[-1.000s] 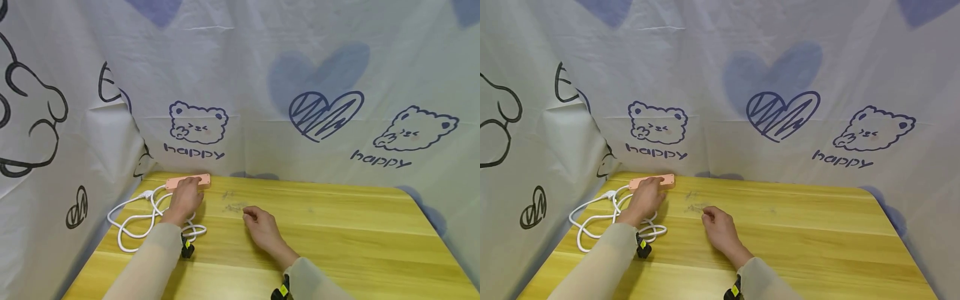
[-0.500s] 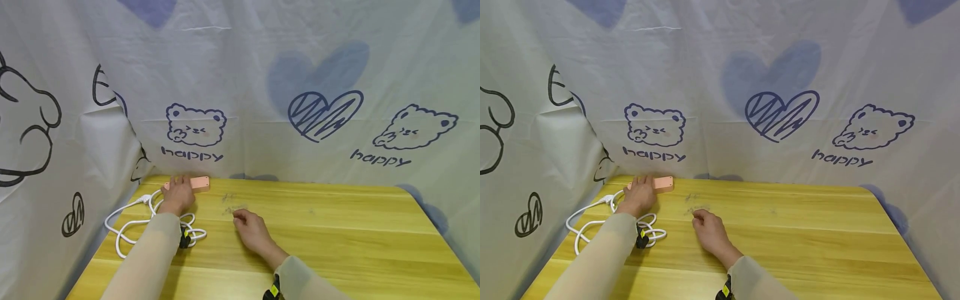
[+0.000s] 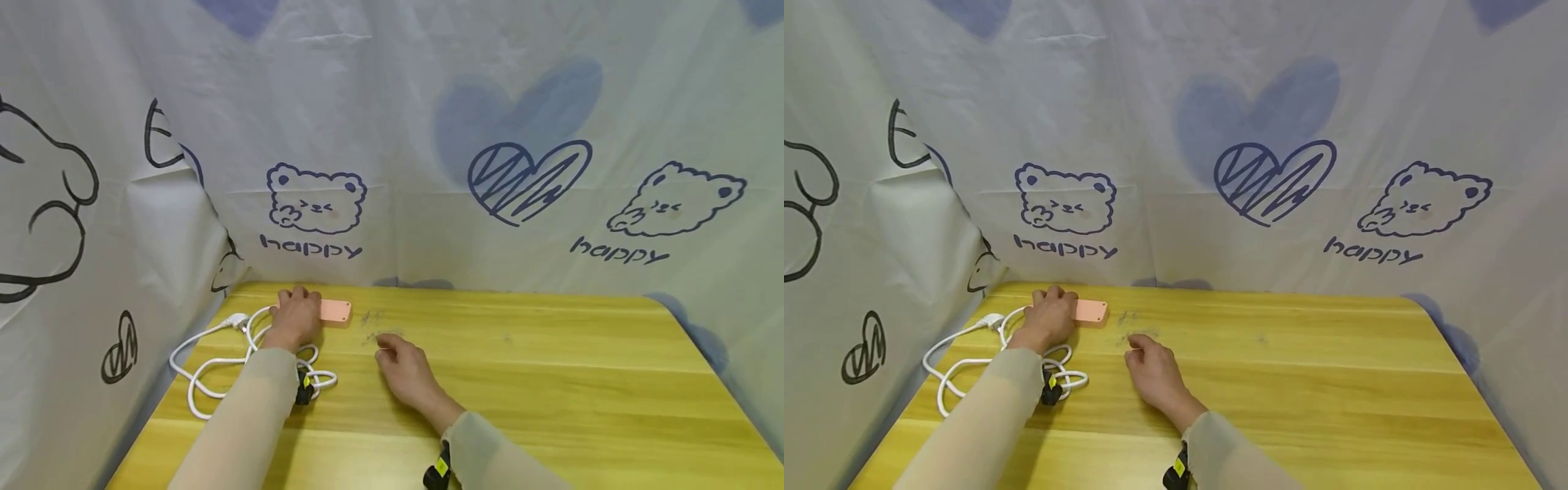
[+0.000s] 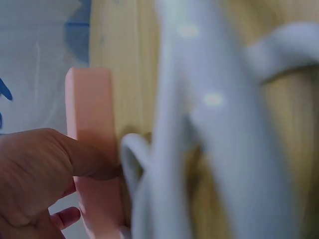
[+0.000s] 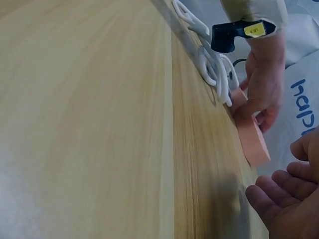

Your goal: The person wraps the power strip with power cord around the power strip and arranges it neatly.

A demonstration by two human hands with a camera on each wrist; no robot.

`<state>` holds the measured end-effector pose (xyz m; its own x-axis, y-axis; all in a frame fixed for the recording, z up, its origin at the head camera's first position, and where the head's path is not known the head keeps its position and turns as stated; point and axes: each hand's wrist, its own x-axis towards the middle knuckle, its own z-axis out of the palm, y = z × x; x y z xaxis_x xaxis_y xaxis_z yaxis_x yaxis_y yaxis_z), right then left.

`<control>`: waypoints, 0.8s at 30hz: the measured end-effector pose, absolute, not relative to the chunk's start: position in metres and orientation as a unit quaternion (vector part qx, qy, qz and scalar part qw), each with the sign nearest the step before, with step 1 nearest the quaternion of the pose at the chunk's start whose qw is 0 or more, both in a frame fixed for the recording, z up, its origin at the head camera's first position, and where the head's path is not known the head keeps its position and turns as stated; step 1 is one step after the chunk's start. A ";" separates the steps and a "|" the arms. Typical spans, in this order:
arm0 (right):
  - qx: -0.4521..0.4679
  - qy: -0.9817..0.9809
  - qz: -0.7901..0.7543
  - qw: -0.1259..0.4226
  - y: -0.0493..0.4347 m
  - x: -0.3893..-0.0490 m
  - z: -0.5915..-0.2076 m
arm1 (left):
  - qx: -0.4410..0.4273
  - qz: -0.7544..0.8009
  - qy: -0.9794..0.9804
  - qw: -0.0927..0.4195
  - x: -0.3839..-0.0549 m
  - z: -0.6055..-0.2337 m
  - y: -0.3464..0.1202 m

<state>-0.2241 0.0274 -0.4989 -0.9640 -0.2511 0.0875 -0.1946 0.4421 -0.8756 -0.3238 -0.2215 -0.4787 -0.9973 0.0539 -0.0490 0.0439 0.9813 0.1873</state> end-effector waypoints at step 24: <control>-0.058 0.828 -0.558 -0.005 0.047 -0.222 -0.478 | 0.152 0.165 0.959 -0.173 -0.261 -0.456 -0.152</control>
<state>-0.2222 0.0467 -0.4781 -0.9933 -0.0900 0.0729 -0.1013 0.3699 -0.9235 -0.2606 -0.1524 -0.4559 -0.8943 0.2334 0.3818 0.3478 0.8993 0.2650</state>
